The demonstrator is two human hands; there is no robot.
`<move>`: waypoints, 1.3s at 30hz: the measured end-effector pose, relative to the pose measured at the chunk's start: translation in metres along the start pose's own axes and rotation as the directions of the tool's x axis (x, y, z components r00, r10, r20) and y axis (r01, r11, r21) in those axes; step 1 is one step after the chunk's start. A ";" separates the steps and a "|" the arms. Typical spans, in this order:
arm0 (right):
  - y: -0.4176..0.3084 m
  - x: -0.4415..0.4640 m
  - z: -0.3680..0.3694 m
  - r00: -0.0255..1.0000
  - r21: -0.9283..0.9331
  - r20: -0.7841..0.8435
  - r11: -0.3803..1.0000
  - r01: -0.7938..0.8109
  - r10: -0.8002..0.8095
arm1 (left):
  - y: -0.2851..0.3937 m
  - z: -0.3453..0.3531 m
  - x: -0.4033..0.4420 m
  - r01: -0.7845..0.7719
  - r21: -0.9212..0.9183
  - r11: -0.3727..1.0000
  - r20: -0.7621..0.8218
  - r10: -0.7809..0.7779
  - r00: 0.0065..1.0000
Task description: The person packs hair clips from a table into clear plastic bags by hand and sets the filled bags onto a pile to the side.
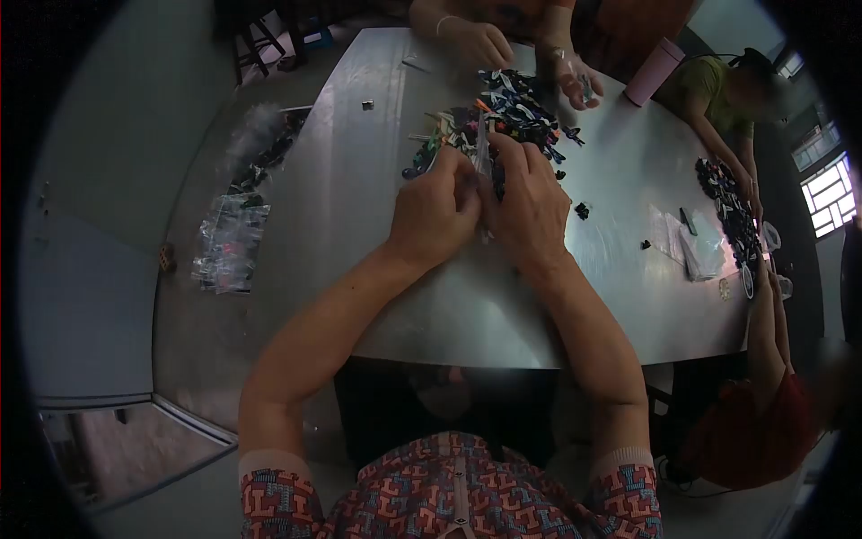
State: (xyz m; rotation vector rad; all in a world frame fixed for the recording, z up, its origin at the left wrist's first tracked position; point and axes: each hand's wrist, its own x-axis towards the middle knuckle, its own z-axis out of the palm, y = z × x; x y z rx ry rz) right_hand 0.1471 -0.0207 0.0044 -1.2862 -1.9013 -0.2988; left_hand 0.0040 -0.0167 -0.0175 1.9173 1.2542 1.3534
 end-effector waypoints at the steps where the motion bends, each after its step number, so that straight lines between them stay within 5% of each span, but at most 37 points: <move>1: 0.000 0.000 0.001 1.000 -0.001 0.001 1.000 -0.001 0.001 | 0.001 0.000 0.000 0.001 -0.001 1.000 0.001 -0.001 1.000; 3: 0.002 -0.001 0.001 0.999 0.036 0.032 0.999 -0.031 0.030 | 0.002 -0.001 -0.002 -0.125 0.141 0.982 0.033 0.122 0.992; 10: 0.010 -0.001 0.002 0.960 0.030 0.151 0.969 -0.244 0.237 | 0.008 -0.004 -0.004 -0.130 0.173 0.976 0.027 0.128 0.991; 12: 0.010 -0.002 0.003 0.964 0.118 0.127 0.962 -0.247 0.232 | 0.008 -0.001 -0.005 -0.235 0.250 0.939 -0.009 0.244 0.970; 19: 0.021 0.001 -0.003 0.920 0.154 0.238 0.923 -0.353 0.311 | 0.019 -0.005 -0.009 -0.376 0.174 0.910 0.007 0.381 0.925; 22: 0.028 0.001 -0.004 0.912 0.253 0.245 0.886 -0.389 0.330 | 0.025 -0.018 -0.004 -0.352 0.119 0.929 0.164 0.331 0.929; 24: 0.037 0.000 -0.002 0.875 0.433 0.353 0.770 -0.468 0.332 | 0.021 -0.022 0.007 -0.540 0.053 0.840 0.088 0.535 0.840; 31: 0.029 0.001 -0.007 0.871 0.603 0.469 0.667 -0.438 0.149 | 0.004 -0.015 0.009 -0.592 0.250 0.766 0.196 0.559 0.806; 33: 0.019 0.001 -0.011 0.788 0.658 0.565 0.443 -0.609 0.244 | 0.002 -0.009 0.007 -0.558 0.290 0.778 0.148 0.540 0.829; 39: 0.014 0.006 -0.022 0.678 0.509 0.676 0.483 -0.712 0.288 | -0.003 -0.003 0.007 -0.532 0.305 0.790 0.085 0.534 0.841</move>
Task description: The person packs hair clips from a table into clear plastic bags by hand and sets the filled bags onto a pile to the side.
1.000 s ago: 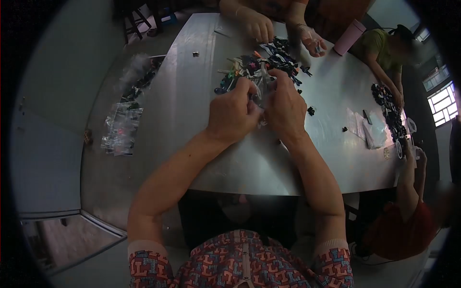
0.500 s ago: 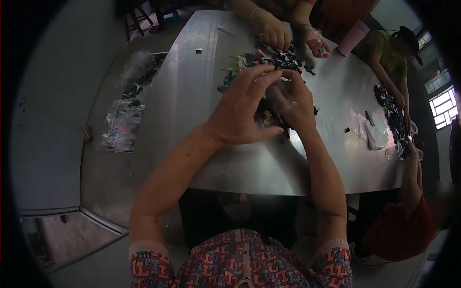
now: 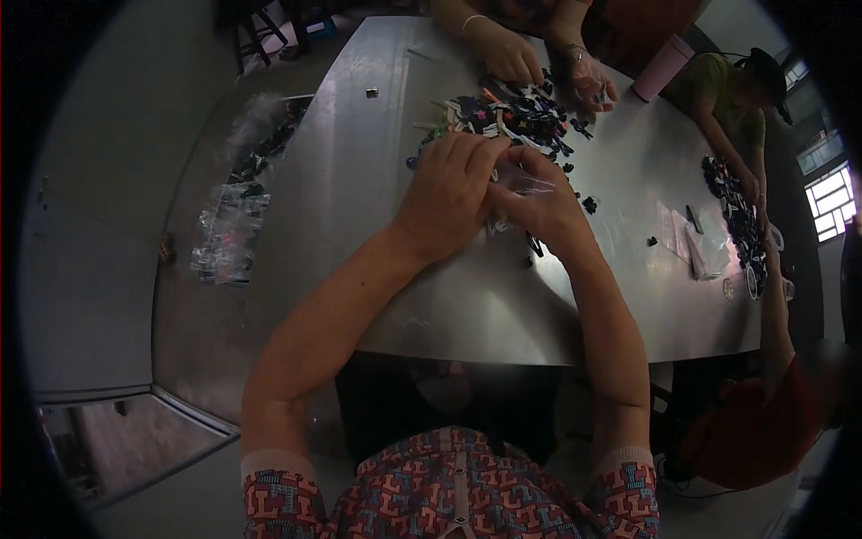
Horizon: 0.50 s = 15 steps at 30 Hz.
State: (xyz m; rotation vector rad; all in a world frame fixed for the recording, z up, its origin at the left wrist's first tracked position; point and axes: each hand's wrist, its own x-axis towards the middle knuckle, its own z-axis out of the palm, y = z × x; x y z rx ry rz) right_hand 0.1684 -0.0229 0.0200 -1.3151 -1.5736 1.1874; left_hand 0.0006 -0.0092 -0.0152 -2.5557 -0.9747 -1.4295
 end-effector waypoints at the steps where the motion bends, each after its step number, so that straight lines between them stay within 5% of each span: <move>1: -0.002 -0.001 0.000 1.000 0.001 -0.001 1.000 0.000 0.000 | -0.001 0.001 -0.001 -0.001 0.000 1.000 0.001 0.001 1.000; 7: -0.002 0.001 0.000 0.995 -0.025 -0.091 0.999 0.045 -0.047 | -0.002 -0.001 -0.001 0.065 -0.041 0.997 0.023 -0.064 0.998; 9: -0.002 0.002 -0.001 0.998 0.100 -0.060 0.995 -0.012 0.018 | -0.002 -0.002 -0.001 0.102 -0.082 0.991 0.042 -0.099 0.994; 15: 0.007 0.005 -0.013 0.999 0.042 -0.003 0.998 0.041 -0.041 | -0.005 -0.003 -0.002 0.153 -0.122 0.981 0.091 -0.142 0.986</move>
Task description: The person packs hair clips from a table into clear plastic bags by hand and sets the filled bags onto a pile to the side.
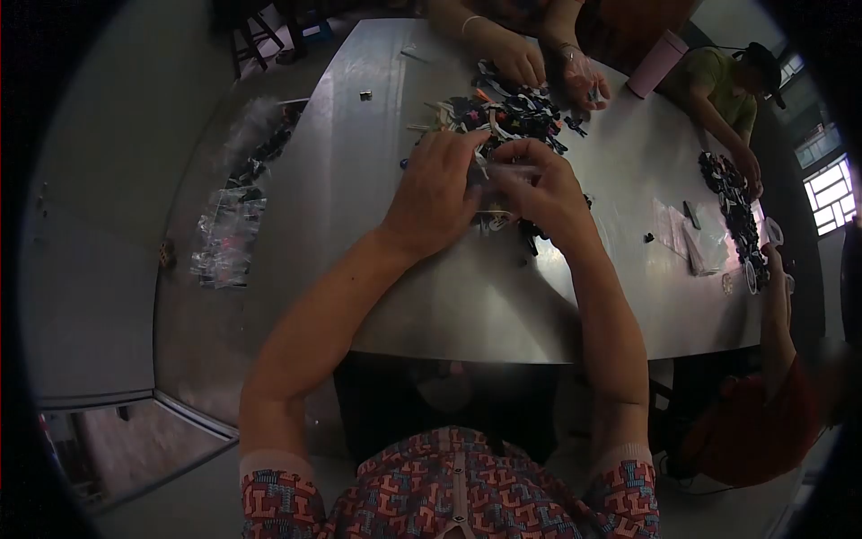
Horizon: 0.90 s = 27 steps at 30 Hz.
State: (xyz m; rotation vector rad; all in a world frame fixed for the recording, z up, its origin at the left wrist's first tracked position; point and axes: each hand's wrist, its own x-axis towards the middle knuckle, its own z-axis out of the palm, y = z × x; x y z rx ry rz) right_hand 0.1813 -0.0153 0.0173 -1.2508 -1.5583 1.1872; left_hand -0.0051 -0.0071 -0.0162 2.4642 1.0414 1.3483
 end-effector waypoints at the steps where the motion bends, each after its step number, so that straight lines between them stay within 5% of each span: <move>1: 0.000 0.001 -0.004 1.000 0.000 -0.002 1.000 0.001 -0.001 | -0.001 0.000 0.000 -0.002 -0.001 1.000 0.000 0.002 1.000; 8: -0.006 0.004 -0.049 0.987 0.050 0.065 0.988 0.146 -0.149 | -0.013 -0.010 0.000 0.070 -0.024 0.997 -0.038 -0.071 0.997; 10: -0.004 0.005 -0.055 0.985 -0.493 0.168 0.863 0.112 -0.032 | -0.017 -0.008 0.000 0.065 -0.012 0.998 -0.067 -0.066 0.996; 11: 0.016 0.011 -0.054 0.961 -0.514 0.225 0.817 0.260 -0.164 | -0.018 -0.007 -0.001 0.082 -0.020 0.996 -0.070 -0.083 0.994; 15: 0.039 0.019 -0.046 0.929 -0.693 0.138 0.637 0.338 -0.344 | -0.018 -0.006 -0.001 0.090 -0.031 0.995 -0.056 -0.092 0.994; 18: 0.033 0.015 -0.049 0.968 -0.573 0.027 0.789 0.220 -0.250 | -0.015 -0.007 -0.001 0.126 -0.049 0.991 -0.048 -0.128 0.991; 22: 0.024 0.012 -0.040 0.956 -0.587 0.137 0.756 0.288 -0.258 | -0.018 -0.005 -0.002 0.116 -0.064 0.991 -0.062 -0.120 0.991; 24: 0.039 0.018 -0.033 0.905 -0.529 0.159 0.740 0.415 -0.394 | -0.017 -0.006 -0.002 0.146 -0.037 0.989 -0.026 -0.147 0.989; 27: 0.036 0.018 -0.042 0.939 -0.614 0.074 0.727 0.308 -0.335 | -0.017 -0.007 -0.002 0.124 -0.028 0.992 -0.040 -0.125 0.991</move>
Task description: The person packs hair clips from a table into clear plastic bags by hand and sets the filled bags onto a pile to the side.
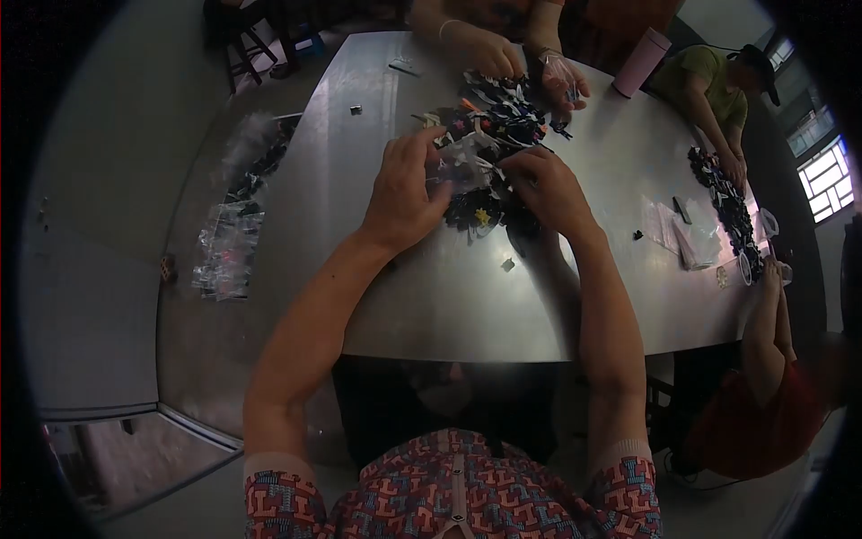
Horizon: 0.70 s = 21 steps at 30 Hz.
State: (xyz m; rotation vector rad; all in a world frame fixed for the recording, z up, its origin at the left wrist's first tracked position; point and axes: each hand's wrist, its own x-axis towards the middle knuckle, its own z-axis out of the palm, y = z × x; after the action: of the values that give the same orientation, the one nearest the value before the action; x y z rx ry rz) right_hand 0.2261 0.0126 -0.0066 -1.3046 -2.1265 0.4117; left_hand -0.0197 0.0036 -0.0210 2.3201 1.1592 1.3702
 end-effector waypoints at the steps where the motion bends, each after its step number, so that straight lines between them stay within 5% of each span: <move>1: -0.003 0.000 -0.002 0.998 0.032 0.000 0.997 -0.065 0.065 | 0.000 0.000 0.000 0.002 0.000 1.000 -0.004 -0.002 1.000; 2: -0.006 -0.001 0.001 0.998 0.032 0.003 0.997 -0.064 0.063 | 0.000 0.000 0.000 0.010 -0.012 1.000 0.003 -0.010 1.000; 4: -0.014 0.000 0.013 0.980 -0.109 -0.030 0.975 0.192 -0.196 | 0.000 0.001 -0.001 0.021 -0.020 1.000 0.013 -0.021 1.000; 5: -0.012 -0.001 0.022 0.972 -0.028 0.000 0.972 0.234 -0.234 | 0.000 0.001 -0.001 0.013 -0.003 1.000 0.004 -0.013 1.000; 11: 0.007 -0.006 0.023 0.988 -0.331 0.064 0.931 0.154 -0.141 | 0.001 0.000 -0.001 0.017 -0.035 0.999 -0.006 -0.017 1.000; 15: 0.001 -0.014 0.017 0.967 -0.302 0.232 0.936 0.179 -0.110 | 0.001 0.000 -0.001 0.012 -0.021 1.000 0.003 -0.012 1.000; 21: 0.001 -0.011 0.010 0.971 -0.370 0.235 0.920 0.129 -0.042 | 0.002 0.000 0.000 -0.010 -0.029 1.000 -0.033 0.009 0.999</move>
State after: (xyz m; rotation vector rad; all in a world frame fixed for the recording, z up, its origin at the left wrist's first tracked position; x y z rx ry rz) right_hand 0.2245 0.0036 -0.0187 -1.4221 -2.5383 0.1065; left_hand -0.0186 0.0030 -0.0200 2.2940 1.1310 1.4242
